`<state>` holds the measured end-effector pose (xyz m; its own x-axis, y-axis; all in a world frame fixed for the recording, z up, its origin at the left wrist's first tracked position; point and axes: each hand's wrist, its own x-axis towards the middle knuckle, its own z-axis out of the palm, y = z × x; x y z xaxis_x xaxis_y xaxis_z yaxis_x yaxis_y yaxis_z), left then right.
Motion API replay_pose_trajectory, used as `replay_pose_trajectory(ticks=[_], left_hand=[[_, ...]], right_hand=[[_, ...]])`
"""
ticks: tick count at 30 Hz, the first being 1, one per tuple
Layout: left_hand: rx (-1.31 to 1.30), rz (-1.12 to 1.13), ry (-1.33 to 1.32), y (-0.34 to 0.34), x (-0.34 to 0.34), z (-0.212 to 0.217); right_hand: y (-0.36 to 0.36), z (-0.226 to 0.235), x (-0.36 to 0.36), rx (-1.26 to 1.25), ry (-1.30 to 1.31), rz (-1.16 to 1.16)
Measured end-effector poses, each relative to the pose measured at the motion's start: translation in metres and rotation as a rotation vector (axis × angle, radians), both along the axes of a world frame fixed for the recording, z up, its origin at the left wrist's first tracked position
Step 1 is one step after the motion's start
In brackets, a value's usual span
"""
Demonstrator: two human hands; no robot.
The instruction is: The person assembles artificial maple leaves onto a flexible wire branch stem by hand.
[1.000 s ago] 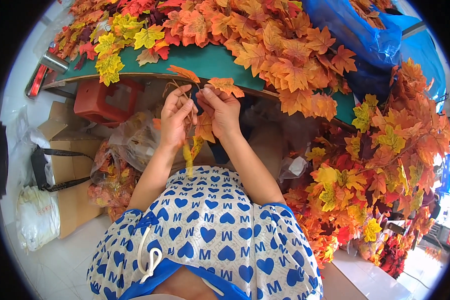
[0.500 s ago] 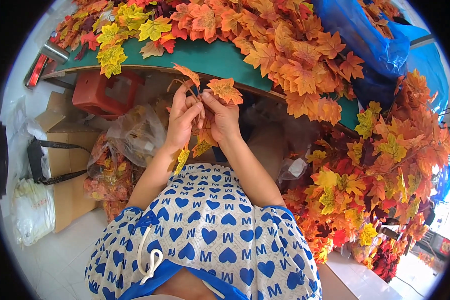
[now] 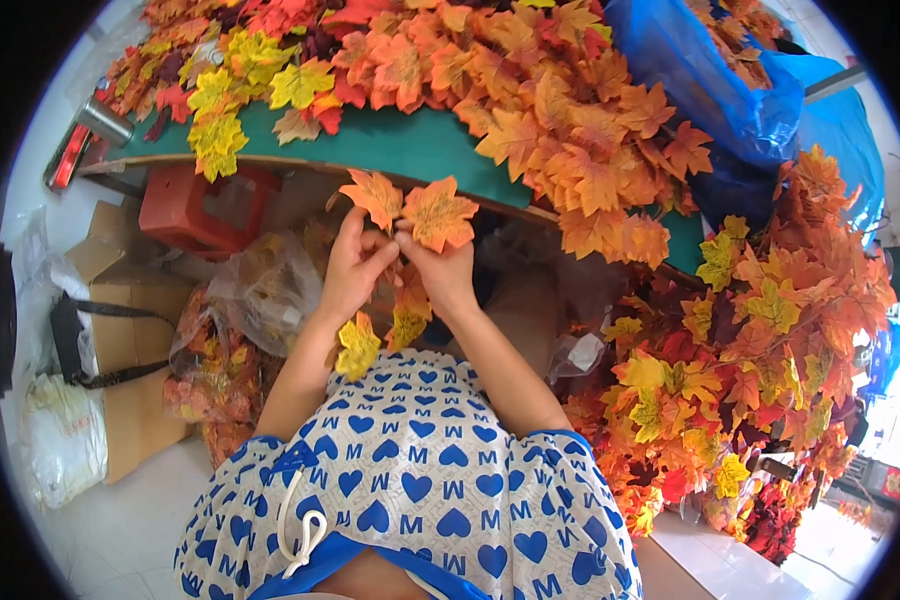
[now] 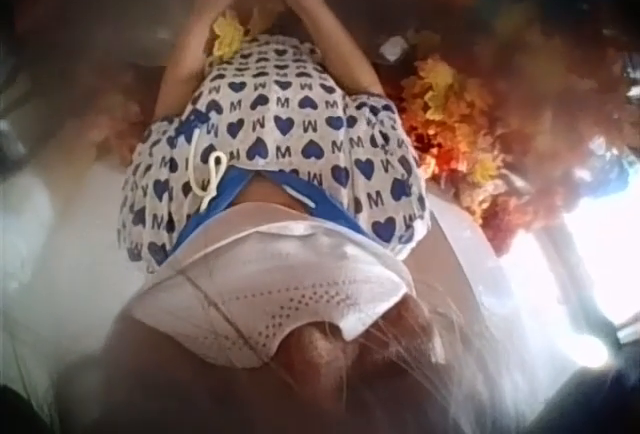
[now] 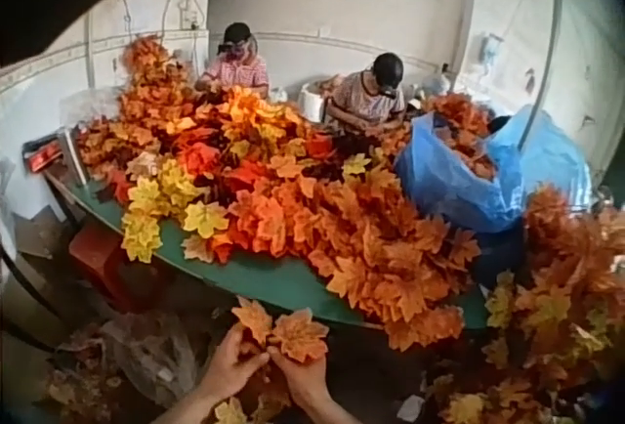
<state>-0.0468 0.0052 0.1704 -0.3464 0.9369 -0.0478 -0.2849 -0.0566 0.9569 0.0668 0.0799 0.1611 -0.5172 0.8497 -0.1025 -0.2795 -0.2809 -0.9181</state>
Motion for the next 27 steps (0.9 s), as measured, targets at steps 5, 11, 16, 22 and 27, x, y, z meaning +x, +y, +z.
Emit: replay_pose_trajectory(ticks=[5,11,16,22,27], left_hand=[[0.009,-0.004,-0.176,-0.007,-0.024,-0.029],[0.172,0.122,-0.686,-0.003,-0.015,-0.053],[0.157,-0.063,-0.510,-0.009,-0.004,-0.013],[0.477,0.039,-0.505,-0.011,-0.012,-0.034],[0.403,-0.067,-0.757,-0.027,-0.030,-0.040]], right_hand=[[-0.012,-0.007,0.009,-0.077,0.019,0.111],[-0.013,-0.013,0.010,0.444,-0.096,0.144],[0.002,-0.026,0.023,0.439,-0.088,0.347],[0.007,0.014,0.002,0.844,-0.126,0.371],[0.011,0.037,-0.007,1.528,-0.283,0.390]])
